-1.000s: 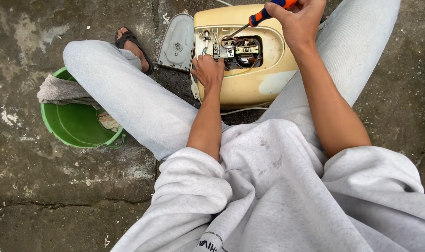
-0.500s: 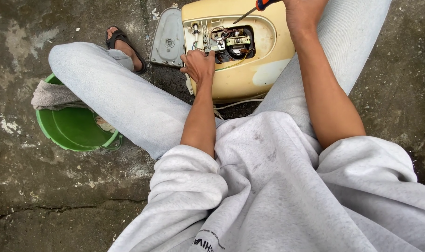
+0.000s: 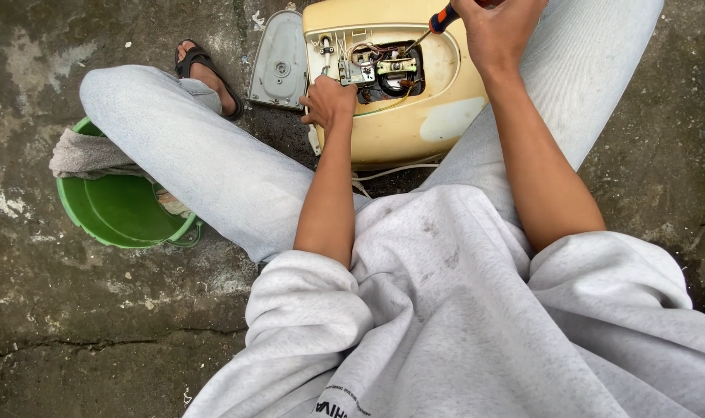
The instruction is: Repairing the internal wiring and components of a small appliance using a screwdriver while sitting on the floor.
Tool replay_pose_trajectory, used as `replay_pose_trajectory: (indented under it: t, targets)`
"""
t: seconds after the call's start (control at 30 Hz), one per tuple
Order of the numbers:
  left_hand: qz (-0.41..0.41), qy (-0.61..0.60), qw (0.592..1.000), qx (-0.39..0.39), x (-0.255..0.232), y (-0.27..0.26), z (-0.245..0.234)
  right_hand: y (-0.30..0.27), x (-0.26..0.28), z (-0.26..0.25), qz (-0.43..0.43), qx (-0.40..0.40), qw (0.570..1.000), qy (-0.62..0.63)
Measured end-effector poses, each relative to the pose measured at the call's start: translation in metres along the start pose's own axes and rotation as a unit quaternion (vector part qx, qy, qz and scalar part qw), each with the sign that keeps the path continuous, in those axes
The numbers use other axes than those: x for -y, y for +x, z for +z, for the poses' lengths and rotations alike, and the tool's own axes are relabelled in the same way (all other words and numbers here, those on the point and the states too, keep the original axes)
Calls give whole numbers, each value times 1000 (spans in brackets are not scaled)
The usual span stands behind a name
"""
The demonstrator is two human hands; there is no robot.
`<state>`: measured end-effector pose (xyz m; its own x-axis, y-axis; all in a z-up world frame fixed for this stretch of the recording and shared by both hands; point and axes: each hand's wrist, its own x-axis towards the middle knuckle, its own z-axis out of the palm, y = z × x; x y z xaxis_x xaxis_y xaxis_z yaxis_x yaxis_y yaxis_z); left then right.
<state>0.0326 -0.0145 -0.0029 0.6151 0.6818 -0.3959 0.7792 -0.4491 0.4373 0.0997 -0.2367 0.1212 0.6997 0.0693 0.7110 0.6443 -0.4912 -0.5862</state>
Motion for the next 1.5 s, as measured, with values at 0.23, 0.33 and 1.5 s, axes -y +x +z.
replay_pose_trajectory:
  t: [0.23,0.33,1.5]
  targets:
    - [55,-48,986,-149,-20,6,-6,-6,33,0,-10,64,998,18]
    - [140,-163,966,-143,-27,4,-19,-13,34,3,-32,88,995,-21]
    - [101,-155,972,144,-51,-26,15,-131,47,44,254,534,732,-339]
